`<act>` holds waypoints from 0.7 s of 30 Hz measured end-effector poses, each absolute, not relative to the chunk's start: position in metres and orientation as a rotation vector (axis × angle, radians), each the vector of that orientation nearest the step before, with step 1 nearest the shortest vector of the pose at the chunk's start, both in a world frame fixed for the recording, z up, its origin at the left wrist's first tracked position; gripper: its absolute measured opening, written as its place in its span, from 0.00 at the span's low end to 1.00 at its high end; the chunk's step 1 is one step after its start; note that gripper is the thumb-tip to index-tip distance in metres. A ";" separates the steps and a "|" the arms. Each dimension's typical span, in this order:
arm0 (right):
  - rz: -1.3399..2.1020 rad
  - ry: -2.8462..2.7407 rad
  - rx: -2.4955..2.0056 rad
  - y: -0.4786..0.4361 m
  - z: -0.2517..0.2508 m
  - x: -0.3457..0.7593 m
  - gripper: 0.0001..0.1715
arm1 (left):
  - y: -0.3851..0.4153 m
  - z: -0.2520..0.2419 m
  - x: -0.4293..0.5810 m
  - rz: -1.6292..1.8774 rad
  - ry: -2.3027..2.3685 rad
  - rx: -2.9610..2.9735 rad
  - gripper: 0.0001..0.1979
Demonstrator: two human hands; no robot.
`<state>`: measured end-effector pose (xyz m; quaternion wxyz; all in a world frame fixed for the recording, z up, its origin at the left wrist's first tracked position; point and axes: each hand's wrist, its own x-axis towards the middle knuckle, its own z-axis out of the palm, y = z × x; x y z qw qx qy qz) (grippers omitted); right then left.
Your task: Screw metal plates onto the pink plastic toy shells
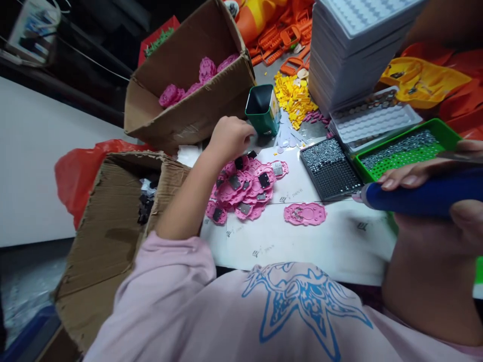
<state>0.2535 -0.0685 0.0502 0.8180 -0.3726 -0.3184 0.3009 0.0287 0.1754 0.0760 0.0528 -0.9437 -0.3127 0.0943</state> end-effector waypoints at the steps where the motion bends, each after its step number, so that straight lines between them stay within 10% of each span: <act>1: 0.649 -0.687 -0.787 -0.068 0.050 0.254 0.26 | 0.155 0.080 0.027 0.007 -0.959 -2.951 0.14; 9: 0.576 -0.720 -0.705 -0.058 0.045 0.251 0.24 | 0.011 0.027 0.013 -0.987 -0.607 -3.238 0.07; 16: 0.605 -0.657 -0.738 -0.051 0.045 0.250 0.21 | 0.000 -0.012 0.014 -1.073 -0.475 -3.146 0.17; 21: 0.566 -0.717 -0.779 -0.054 0.045 0.248 0.18 | -0.008 -0.021 0.018 -0.949 -0.501 -3.204 0.05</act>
